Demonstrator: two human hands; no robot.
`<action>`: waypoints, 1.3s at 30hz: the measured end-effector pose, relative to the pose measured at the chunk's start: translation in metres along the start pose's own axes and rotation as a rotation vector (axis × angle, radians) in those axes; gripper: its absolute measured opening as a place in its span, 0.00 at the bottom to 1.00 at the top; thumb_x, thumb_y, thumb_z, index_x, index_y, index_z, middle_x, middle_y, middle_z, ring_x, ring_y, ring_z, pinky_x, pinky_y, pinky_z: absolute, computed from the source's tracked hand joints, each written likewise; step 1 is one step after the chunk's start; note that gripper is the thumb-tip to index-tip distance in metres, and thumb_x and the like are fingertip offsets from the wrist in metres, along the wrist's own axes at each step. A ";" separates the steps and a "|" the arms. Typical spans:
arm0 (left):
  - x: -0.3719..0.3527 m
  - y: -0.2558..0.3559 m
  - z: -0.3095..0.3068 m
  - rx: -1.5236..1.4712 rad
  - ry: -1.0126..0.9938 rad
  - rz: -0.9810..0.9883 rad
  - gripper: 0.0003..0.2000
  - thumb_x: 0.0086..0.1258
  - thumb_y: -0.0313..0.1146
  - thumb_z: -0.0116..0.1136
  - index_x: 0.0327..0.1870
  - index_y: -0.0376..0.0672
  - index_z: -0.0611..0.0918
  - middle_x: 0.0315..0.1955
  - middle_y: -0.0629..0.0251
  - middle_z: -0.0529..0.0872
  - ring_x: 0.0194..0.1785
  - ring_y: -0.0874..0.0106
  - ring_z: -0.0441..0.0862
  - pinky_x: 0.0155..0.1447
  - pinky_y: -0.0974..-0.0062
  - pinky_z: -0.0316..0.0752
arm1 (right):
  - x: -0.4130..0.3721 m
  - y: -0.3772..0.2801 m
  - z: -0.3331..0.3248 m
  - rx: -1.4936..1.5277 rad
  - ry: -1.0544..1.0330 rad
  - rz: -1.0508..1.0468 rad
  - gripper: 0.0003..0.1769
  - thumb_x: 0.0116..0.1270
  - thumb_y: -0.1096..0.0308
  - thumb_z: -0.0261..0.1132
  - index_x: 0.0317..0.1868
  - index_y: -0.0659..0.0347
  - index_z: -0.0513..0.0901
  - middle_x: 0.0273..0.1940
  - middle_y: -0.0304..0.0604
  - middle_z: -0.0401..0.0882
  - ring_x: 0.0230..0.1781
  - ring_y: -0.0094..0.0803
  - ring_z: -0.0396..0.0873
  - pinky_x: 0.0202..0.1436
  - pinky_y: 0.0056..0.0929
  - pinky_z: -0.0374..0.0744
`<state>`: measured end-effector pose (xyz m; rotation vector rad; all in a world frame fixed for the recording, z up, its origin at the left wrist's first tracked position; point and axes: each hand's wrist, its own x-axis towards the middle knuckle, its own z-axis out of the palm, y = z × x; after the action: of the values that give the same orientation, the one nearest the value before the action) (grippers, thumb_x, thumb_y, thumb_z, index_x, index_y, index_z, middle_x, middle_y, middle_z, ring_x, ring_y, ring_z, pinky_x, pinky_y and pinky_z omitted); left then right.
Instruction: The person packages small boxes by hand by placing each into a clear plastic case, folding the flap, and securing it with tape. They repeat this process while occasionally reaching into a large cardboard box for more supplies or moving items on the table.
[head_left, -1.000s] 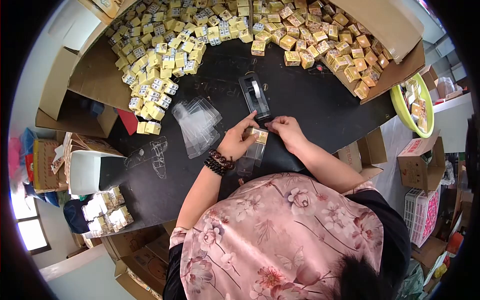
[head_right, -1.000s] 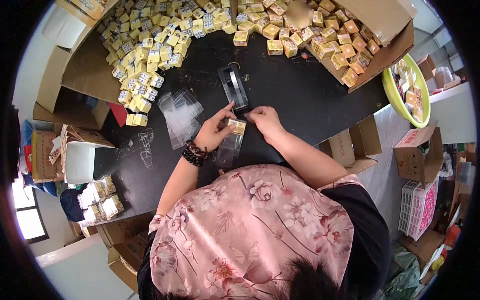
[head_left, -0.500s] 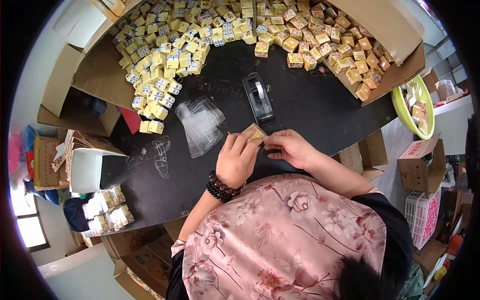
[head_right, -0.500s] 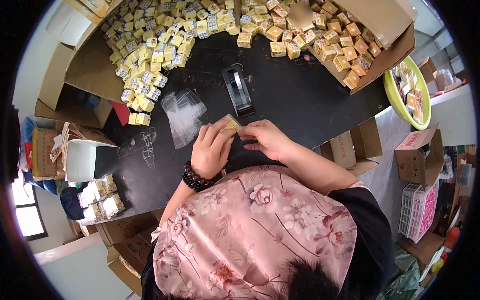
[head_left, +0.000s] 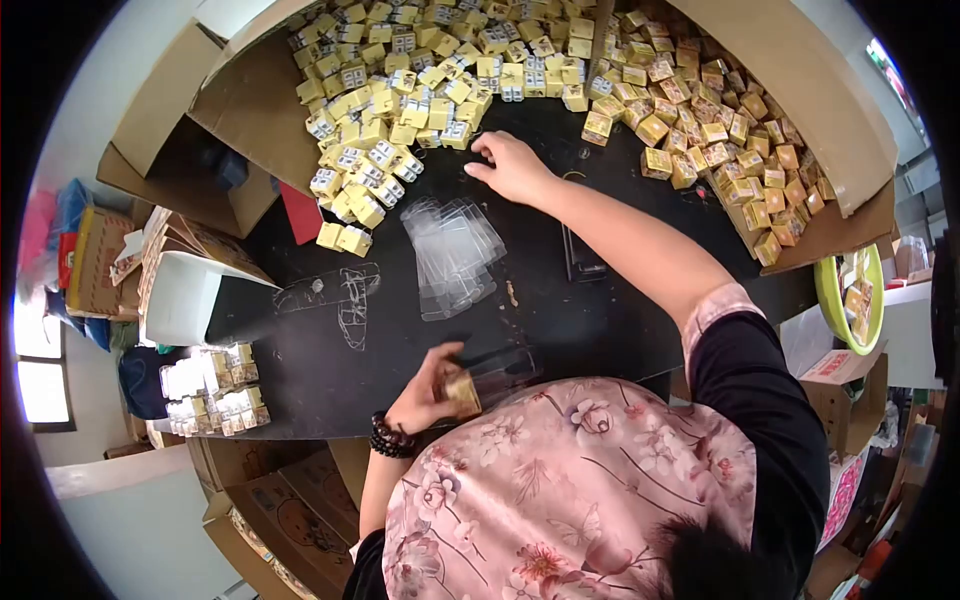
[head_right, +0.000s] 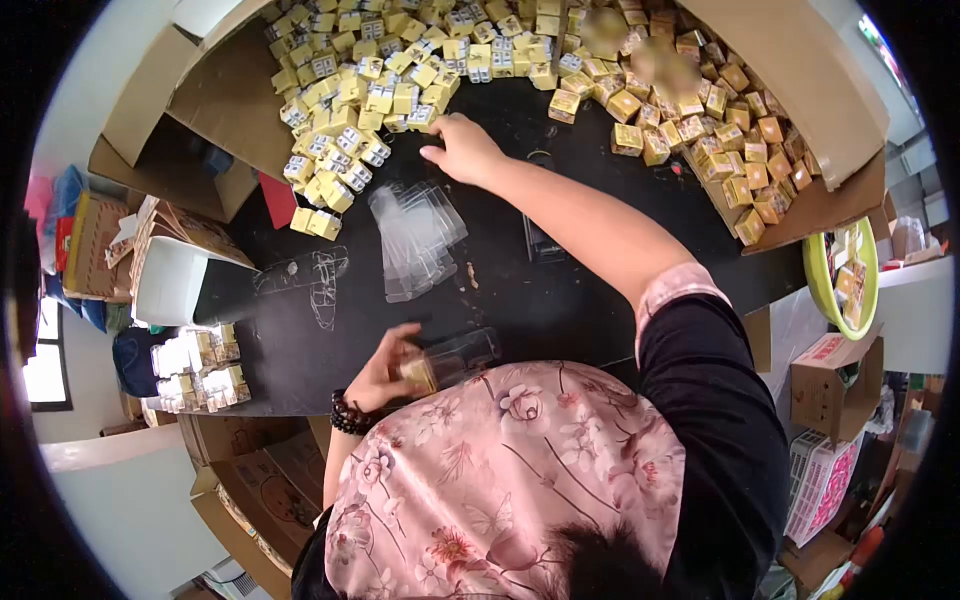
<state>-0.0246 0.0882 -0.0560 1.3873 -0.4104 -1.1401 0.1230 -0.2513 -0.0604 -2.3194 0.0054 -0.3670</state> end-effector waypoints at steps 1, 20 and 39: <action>-0.009 -0.010 -0.013 0.042 -0.130 -0.055 0.34 0.61 0.18 0.66 0.67 0.38 0.63 0.51 0.61 0.78 0.52 0.75 0.78 0.60 0.76 0.73 | 0.030 0.013 0.018 -0.102 0.015 0.021 0.22 0.61 0.61 0.72 0.52 0.64 0.79 0.47 0.53 0.77 0.50 0.47 0.78 0.54 0.40 0.78; 0.018 0.042 0.009 0.701 0.782 0.342 0.34 0.52 0.21 0.67 0.64 0.36 0.68 0.53 0.51 0.78 0.56 0.56 0.79 0.60 0.66 0.74 | -0.102 -0.098 -0.009 1.034 -0.444 0.259 0.21 0.67 0.66 0.70 0.55 0.62 0.71 0.50 0.41 0.76 0.41 0.26 0.80 0.41 0.25 0.83; 0.025 0.057 0.073 0.331 0.269 0.413 0.36 0.58 0.22 0.70 0.67 0.36 0.62 0.57 0.59 0.75 0.61 0.72 0.73 0.65 0.72 0.70 | -0.197 -0.124 -0.076 0.542 -0.034 -0.209 0.05 0.61 0.79 0.69 0.38 0.64 0.85 0.43 0.41 0.71 0.36 0.30 0.76 0.39 0.24 0.77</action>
<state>-0.0500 0.0159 0.0019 1.6228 -0.6750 -0.5550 -0.0995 -0.1955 0.0255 -1.7912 -0.3178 -0.3782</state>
